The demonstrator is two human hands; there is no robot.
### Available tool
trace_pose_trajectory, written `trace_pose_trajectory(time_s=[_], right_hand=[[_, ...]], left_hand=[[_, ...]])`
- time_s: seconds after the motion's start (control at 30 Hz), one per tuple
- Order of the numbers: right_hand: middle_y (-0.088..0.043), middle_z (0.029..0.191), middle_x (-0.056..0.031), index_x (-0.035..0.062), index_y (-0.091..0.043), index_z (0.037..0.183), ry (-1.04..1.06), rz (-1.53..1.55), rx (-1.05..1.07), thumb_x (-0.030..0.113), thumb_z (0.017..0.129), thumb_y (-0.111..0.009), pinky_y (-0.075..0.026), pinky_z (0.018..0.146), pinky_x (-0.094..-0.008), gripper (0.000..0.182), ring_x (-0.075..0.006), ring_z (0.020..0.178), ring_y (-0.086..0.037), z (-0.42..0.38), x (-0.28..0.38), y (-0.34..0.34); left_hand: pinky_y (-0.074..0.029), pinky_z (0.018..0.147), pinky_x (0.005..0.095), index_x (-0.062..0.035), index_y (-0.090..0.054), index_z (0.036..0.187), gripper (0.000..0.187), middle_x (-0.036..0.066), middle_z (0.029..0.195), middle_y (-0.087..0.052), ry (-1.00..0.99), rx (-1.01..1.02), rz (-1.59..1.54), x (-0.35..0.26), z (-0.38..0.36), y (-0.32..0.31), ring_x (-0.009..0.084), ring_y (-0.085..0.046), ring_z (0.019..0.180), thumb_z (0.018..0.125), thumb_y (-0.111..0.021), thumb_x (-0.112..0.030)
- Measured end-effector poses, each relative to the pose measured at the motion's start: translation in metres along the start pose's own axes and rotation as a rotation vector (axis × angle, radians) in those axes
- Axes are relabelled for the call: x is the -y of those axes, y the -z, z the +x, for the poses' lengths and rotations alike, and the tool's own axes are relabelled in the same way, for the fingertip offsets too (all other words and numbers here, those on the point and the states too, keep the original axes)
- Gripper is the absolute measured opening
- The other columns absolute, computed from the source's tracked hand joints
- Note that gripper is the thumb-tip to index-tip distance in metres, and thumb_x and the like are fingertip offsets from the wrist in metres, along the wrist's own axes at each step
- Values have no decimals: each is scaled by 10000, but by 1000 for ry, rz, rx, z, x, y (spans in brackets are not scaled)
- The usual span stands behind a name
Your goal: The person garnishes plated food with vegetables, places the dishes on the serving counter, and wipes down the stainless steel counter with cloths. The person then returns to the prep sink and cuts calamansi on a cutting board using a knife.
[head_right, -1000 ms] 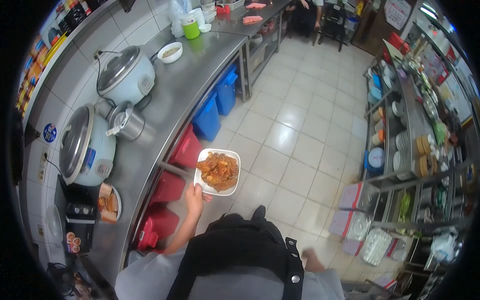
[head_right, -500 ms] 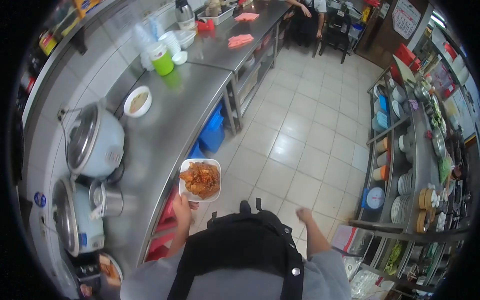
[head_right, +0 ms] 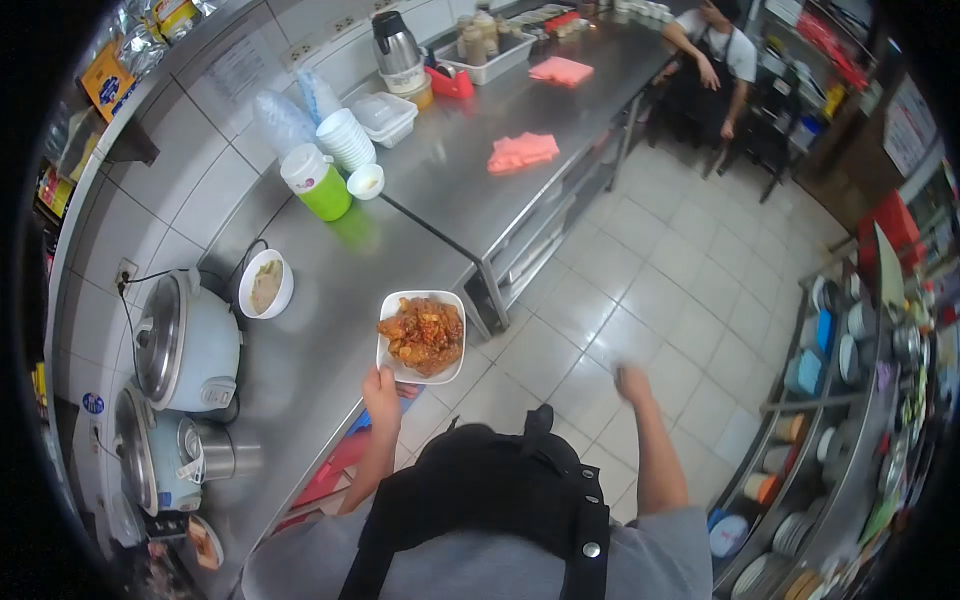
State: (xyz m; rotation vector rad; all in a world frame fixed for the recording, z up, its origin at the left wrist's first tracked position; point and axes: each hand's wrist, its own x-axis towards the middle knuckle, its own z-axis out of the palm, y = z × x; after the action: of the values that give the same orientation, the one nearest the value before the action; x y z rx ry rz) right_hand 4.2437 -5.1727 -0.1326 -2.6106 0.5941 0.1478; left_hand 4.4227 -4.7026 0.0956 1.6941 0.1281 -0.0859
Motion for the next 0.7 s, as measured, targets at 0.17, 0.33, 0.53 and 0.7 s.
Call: trace_pose_trajectory(time_s=[0.17, 0.33, 0.53, 0.7], right_hand=[[-610, 1168, -208, 61, -609, 1197, 525, 92, -217, -25, 804, -503, -463, 968, -475, 417, -414, 1111, -557, 292, 191, 167], [-538, 1332, -166, 164, -595, 1292, 673, -82, -299, 11, 811, -568, -443, 1016, -456, 505, -370, 1231, -501, 443, 287, 176], [-549, 1363, -117, 269, -610, 1299, 620, -247, -90, 207, 811, -684, -421, 1022, -469, 497, -322, 1246, -518, 484, 286, 158], [-667, 1132, -56, 194, -687, 1130, 484, 199, 25, 305, 878, -668, -501, 825, -373, 276, -266, 971, -641, 507, 276, 163]], left_hand=[[-536, 455, 293, 73, -549, 984, 332, 141, 672, -639, 104, -183, -5, -1, 40, -40, 201, -660, 513, 1049, -369, -199], [-530, 452, 287, 72, -546, 986, 341, 137, 669, -638, 84, -270, 65, -7, 98, -72, 189, -653, 508, 1054, -363, -209], [-479, 416, 277, 45, -552, 972, 334, 118, 617, -632, 91, -276, 108, -30, 206, -130, 150, -614, 470, 1054, -381, -230], [-452, 414, 267, 11, -557, 932, 334, 90, 609, -619, 50, -268, 179, -77, 269, -185, 125, -562, 451, 1052, -395, -256]])
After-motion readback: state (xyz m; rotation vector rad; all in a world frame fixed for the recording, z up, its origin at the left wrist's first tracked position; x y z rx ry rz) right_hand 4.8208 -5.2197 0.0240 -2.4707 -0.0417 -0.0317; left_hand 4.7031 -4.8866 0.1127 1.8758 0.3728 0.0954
